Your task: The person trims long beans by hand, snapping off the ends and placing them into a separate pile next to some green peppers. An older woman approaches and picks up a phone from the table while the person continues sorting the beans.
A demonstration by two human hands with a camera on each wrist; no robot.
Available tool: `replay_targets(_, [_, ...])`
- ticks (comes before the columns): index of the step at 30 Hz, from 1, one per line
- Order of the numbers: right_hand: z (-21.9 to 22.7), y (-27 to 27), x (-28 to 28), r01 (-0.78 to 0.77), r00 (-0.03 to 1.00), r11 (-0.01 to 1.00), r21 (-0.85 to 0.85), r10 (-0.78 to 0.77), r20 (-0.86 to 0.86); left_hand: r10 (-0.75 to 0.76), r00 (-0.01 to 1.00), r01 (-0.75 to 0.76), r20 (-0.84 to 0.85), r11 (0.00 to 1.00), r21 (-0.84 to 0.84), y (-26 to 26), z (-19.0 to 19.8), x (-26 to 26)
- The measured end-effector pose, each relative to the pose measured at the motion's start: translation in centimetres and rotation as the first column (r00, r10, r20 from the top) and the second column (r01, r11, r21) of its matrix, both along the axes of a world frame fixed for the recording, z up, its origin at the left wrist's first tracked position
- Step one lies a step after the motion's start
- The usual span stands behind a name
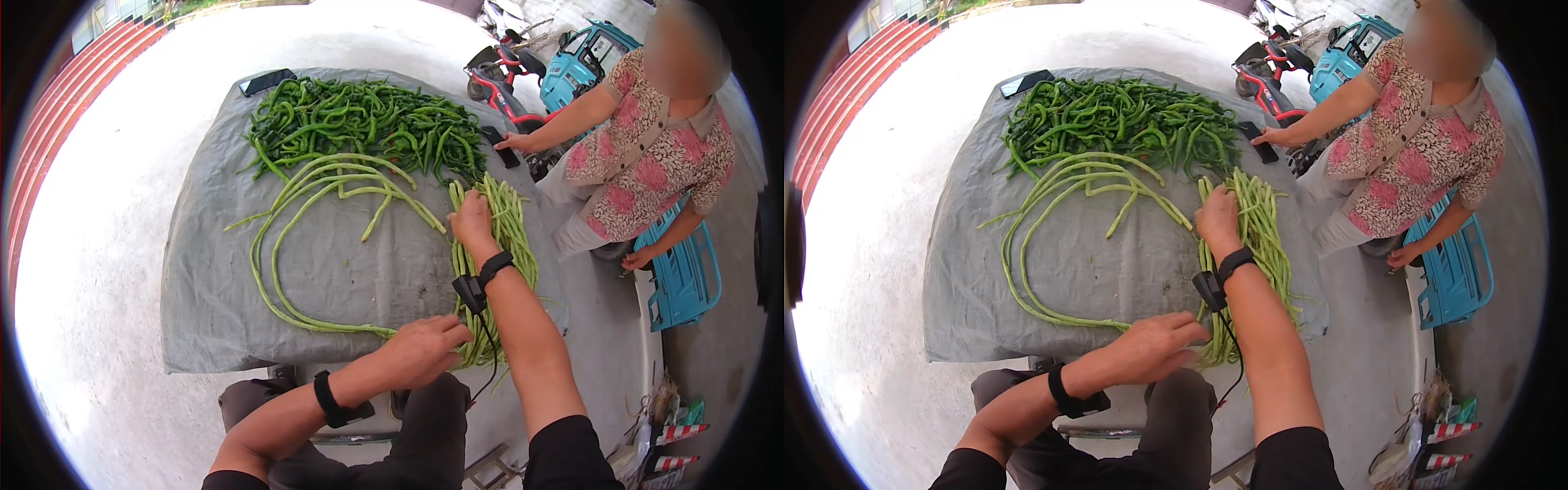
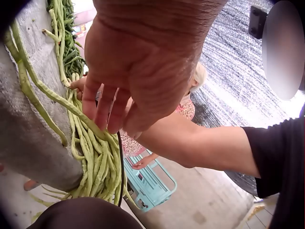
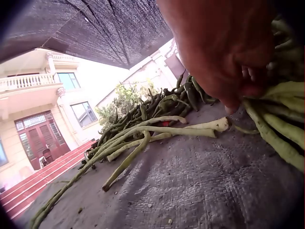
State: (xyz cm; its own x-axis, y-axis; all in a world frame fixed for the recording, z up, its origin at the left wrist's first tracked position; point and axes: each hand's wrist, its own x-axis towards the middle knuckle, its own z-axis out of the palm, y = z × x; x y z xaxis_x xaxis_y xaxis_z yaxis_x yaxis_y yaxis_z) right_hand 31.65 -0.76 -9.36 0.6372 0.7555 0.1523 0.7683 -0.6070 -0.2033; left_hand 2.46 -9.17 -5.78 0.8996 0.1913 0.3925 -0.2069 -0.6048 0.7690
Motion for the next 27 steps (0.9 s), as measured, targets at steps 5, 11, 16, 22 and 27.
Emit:
replay_targets(5, [0.8,-0.5,-1.8,-0.035,0.999,0.999,0.037,0.035,-0.009,0.021,1.000,-0.021,-0.003,1.000,-0.010,0.5,0.3,-0.3])
replay_targets(11, [0.5,-0.9,-2.3,-0.089,0.996,0.991,0.097,0.087,0.028,0.052,0.999,-0.052,-0.018,0.999,-0.012,1.0,0.8,-0.8])
replay_targets(16, [0.7,-0.8,-2.6,-0.073,0.997,0.995,0.069,0.072,0.018,0.061,0.998,-0.062,-0.034,0.998,-0.029,1.1,1.0,-1.3])
replay_targets(22, [0.6,-0.8,-2.7,-0.104,0.992,0.992,0.070,0.098,0.083,0.067,0.997,-0.068,-0.039,0.997,-0.036,1.1,1.1,-1.4])
replay_targets(27, [1.2,-0.9,-2.8,-0.076,0.996,0.995,0.063,0.073,0.044,0.069,0.997,-0.072,-0.040,0.996,-0.052,1.4,1.1,-1.3])
